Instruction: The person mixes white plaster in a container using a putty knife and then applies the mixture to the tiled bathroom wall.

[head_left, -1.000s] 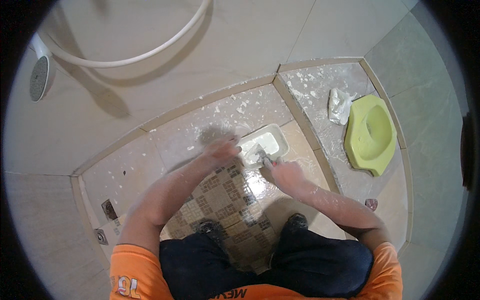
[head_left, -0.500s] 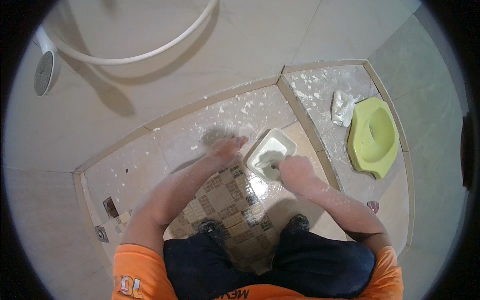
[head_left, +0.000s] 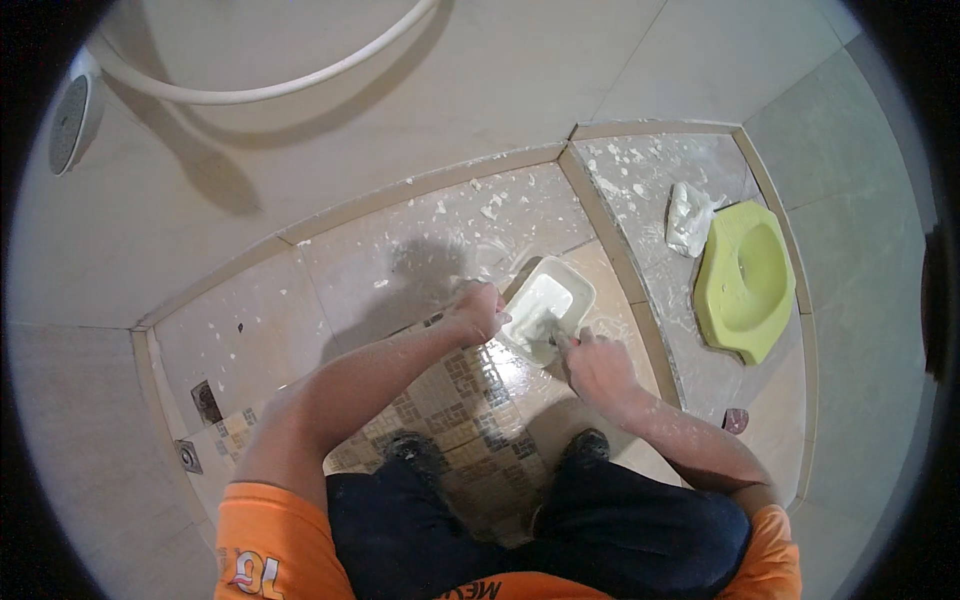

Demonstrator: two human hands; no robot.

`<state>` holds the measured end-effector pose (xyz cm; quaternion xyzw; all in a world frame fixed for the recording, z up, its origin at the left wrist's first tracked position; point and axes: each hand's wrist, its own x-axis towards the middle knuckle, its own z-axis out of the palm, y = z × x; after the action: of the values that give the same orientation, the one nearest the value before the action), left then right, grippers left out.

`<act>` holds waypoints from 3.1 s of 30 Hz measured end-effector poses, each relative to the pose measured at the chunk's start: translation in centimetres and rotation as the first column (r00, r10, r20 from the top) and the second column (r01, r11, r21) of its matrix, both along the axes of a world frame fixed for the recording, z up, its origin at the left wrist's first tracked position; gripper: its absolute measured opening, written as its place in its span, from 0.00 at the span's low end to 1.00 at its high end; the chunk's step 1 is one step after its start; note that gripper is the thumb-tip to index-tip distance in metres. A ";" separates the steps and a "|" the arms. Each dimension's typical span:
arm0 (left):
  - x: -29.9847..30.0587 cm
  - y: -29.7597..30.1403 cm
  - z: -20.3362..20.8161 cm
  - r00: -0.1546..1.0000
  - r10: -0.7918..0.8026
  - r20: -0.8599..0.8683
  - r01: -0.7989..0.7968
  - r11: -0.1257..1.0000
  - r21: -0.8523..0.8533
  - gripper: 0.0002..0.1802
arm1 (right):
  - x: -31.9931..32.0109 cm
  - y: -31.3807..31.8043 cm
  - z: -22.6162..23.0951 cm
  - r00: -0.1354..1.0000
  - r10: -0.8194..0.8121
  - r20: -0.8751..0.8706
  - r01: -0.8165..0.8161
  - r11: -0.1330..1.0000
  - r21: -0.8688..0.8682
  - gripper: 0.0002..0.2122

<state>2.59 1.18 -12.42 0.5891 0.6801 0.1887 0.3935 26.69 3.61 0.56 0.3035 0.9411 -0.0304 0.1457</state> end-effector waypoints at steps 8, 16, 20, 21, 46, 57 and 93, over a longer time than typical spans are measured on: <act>-0.3 1.2 3.5 0.985 0.162 0.058 -0.161 0.987 -0.008 0.15 | 0.6 1.0 -1.2 0.999 -0.037 -0.003 0.036 0.992 -0.121 0.16; -1.2 1.5 -0.2 0.997 0.080 -0.012 -0.080 0.997 -0.003 0.14 | -0.2 5.6 1.8 0.996 -0.088 -0.013 0.087 0.993 -0.086 0.08; -2.5 0.1 -2.5 0.969 0.202 0.139 -0.218 0.969 0.115 0.08 | -2.3 3.8 4.3 0.999 0.021 0.045 -0.013 0.983 -0.181 0.07; -2.1 0.2 -2.3 0.967 0.207 0.147 -0.223 0.969 0.103 0.09 | -2.0 3.3 3.7 0.999 0.012 0.042 -0.004 0.984 -0.180 0.08; -1.8 1.0 2.8 0.994 0.090 -0.067 -0.094 0.994 -0.059 0.13 | -0.7 2.8 1.0 0.997 -0.069 -0.028 0.068 0.997 -0.022 0.12; -1.8 0.7 3.6 0.990 0.041 -0.132 -0.044 0.999 -0.016 0.10 | -0.3 3.7 1.0 0.998 -0.053 -0.025 0.052 0.998 -0.040 0.15; -2.4 -0.4 0.2 0.994 0.083 -0.077 -0.072 0.989 0.132 0.11 | -0.7 1.0 0.3 0.994 -0.093 -0.051 0.085 0.986 -0.146 0.15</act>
<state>0.17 0.81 -12.23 0.5935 0.7045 0.2231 0.3188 25.98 4.57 0.86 0.3331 0.9257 -0.1133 0.1387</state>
